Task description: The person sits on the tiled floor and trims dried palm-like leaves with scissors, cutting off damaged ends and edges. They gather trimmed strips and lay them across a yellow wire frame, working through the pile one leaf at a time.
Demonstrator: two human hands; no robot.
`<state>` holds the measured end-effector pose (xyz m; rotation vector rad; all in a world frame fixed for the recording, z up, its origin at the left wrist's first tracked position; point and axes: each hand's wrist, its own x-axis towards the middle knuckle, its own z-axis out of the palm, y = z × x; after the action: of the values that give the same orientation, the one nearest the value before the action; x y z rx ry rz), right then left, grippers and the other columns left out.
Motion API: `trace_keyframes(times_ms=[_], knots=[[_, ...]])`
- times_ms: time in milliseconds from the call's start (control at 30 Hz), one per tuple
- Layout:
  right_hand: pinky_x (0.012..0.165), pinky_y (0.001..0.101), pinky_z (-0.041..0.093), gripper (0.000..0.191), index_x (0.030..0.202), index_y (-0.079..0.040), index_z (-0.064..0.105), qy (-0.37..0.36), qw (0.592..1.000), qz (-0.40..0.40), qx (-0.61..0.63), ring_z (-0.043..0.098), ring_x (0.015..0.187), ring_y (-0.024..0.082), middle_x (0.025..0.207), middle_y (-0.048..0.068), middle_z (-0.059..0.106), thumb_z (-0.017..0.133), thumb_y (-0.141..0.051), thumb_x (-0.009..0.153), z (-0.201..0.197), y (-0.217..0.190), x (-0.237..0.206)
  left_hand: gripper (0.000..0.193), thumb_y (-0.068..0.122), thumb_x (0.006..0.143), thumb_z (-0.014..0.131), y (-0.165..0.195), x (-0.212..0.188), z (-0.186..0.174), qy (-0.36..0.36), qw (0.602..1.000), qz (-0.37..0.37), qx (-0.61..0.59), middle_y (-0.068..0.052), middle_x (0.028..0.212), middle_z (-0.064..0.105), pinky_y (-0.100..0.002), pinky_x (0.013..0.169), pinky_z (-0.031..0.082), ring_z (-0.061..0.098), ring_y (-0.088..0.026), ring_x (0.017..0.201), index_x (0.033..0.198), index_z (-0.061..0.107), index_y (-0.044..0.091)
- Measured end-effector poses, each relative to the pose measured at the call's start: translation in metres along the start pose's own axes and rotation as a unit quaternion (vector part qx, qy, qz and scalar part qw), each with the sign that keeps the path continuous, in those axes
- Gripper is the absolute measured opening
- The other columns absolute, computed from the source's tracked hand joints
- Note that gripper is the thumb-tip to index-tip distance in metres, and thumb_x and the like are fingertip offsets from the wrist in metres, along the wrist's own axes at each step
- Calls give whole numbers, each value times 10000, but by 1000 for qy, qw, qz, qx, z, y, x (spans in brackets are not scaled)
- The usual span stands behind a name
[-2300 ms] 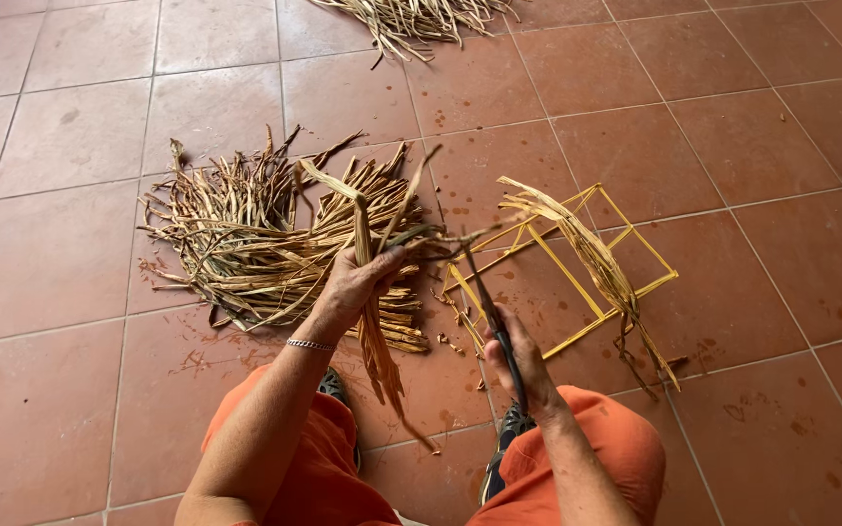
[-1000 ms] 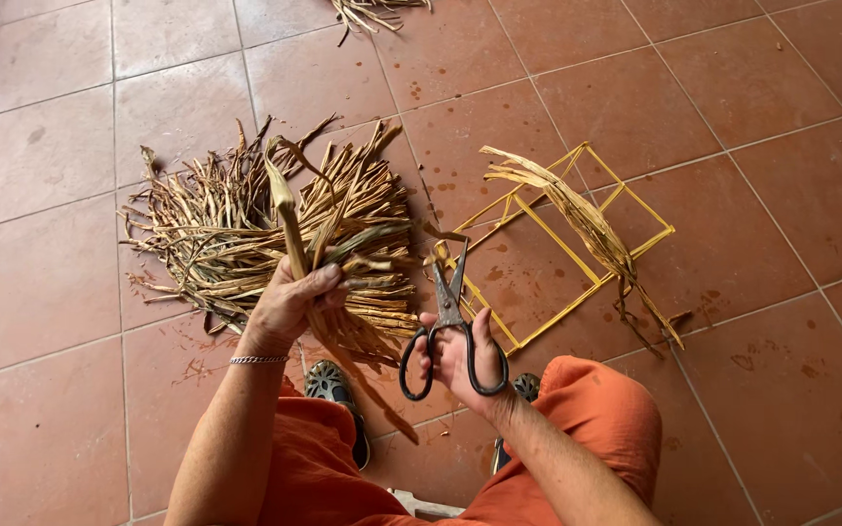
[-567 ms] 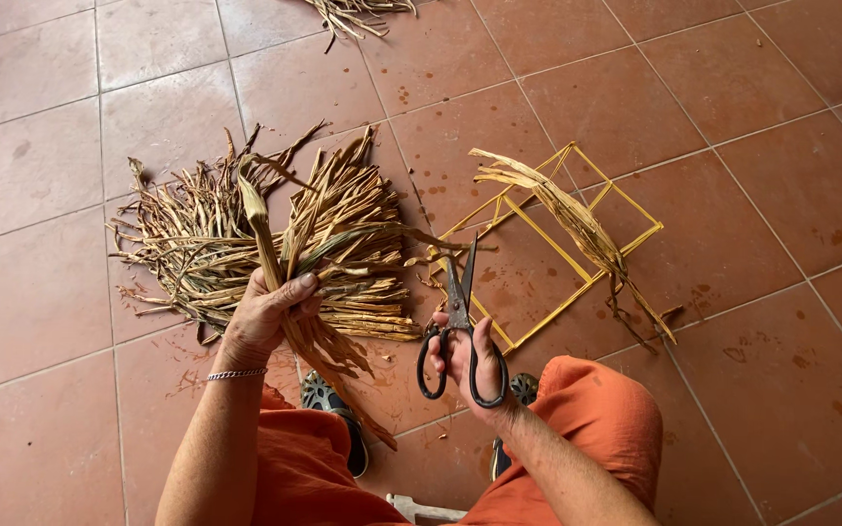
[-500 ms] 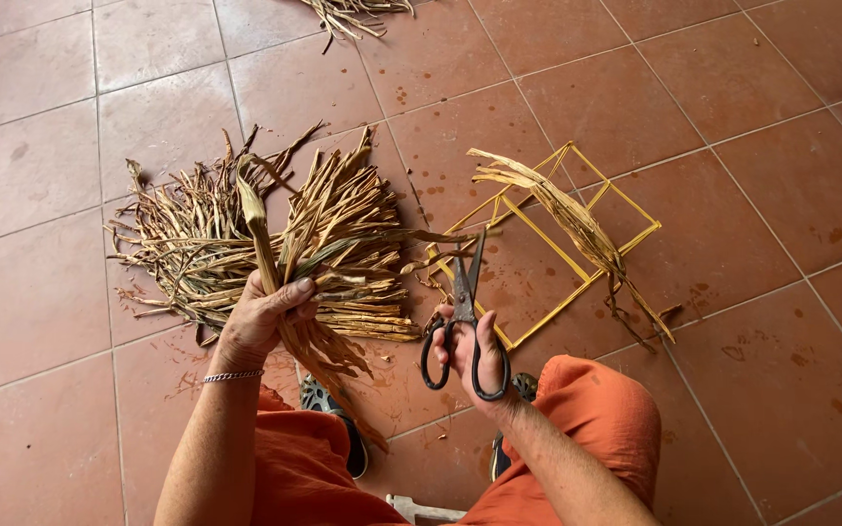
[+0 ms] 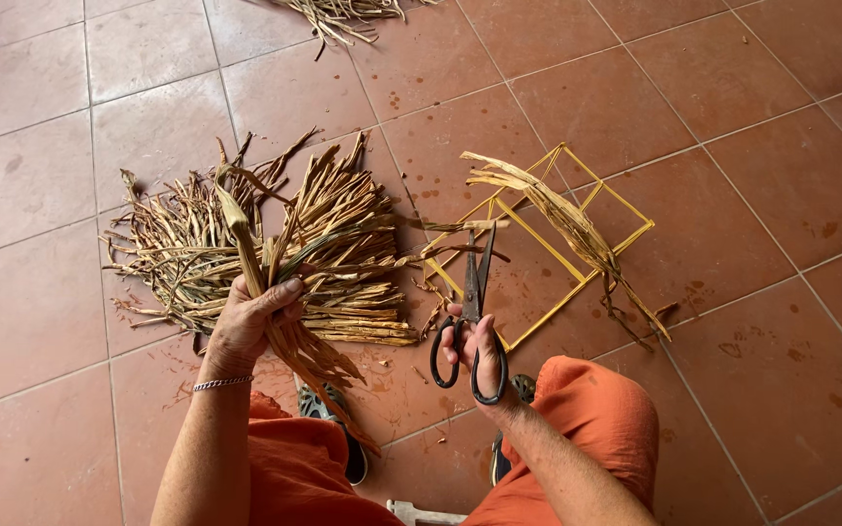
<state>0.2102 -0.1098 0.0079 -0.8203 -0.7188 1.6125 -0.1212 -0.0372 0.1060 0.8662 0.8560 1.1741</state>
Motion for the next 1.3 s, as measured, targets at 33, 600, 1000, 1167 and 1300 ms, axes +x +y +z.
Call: trace_keyframes(times_ms=[33, 600, 1000, 1167, 1300], knots=[[686, 261, 433, 772, 1365, -28, 509, 10, 1000, -1, -2, 510, 719, 125, 886, 43, 595, 342, -688, 1000, -2, -1, 2, 261, 74, 927, 734, -1, 0, -2, 8, 1000, -5, -2, 3, 777, 626, -240, 527, 426, 493, -84, 603, 1161, 708, -40], [430, 213, 300, 629, 1159, -27, 552, 92, 990, 14, -109, 343, 503, 45, 666, -31, 408, 352, -611, 1036, -7, -2, 0, 223, 98, 946, 721, 4, 2, 1, 21, 1000, 10, 16, 0, 741, 602, -232, 515, 382, 475, -80, 603, 1133, 730, -23], [511, 203, 360, 688, 1278, -26, 522, 40, 997, 21, -56, 415, 562, 59, 733, -5, 485, 367, -640, 1008, -9, 2, 5, 274, 122, 937, 748, 6, 3, -10, -27, 1000, 5, 14, -4, 719, 594, -235, 516, 380, 494, -92, 606, 1149, 737, -51], [529, 204, 372, 691, 1316, -16, 521, 52, 994, -22, -89, 431, 584, 62, 751, -6, 497, 377, -625, 1023, -11, 6, 6, 306, 69, 853, 756, 8, -3, -22, -49, 999, -19, 11, -70, 851, 722, -255, 553, 441, 565, -121, 643, 1131, 716, -53], [551, 205, 395, 687, 1324, -18, 515, 67, 993, -15, -94, 456, 601, 63, 760, 1, 524, 364, -617, 1024, -12, 7, 10, 349, 61, 769, 796, 4, -8, -31, -44, 997, -31, 56, -80, 918, 770, -273, 617, 514, 649, -135, 722, 1095, 717, -35]])
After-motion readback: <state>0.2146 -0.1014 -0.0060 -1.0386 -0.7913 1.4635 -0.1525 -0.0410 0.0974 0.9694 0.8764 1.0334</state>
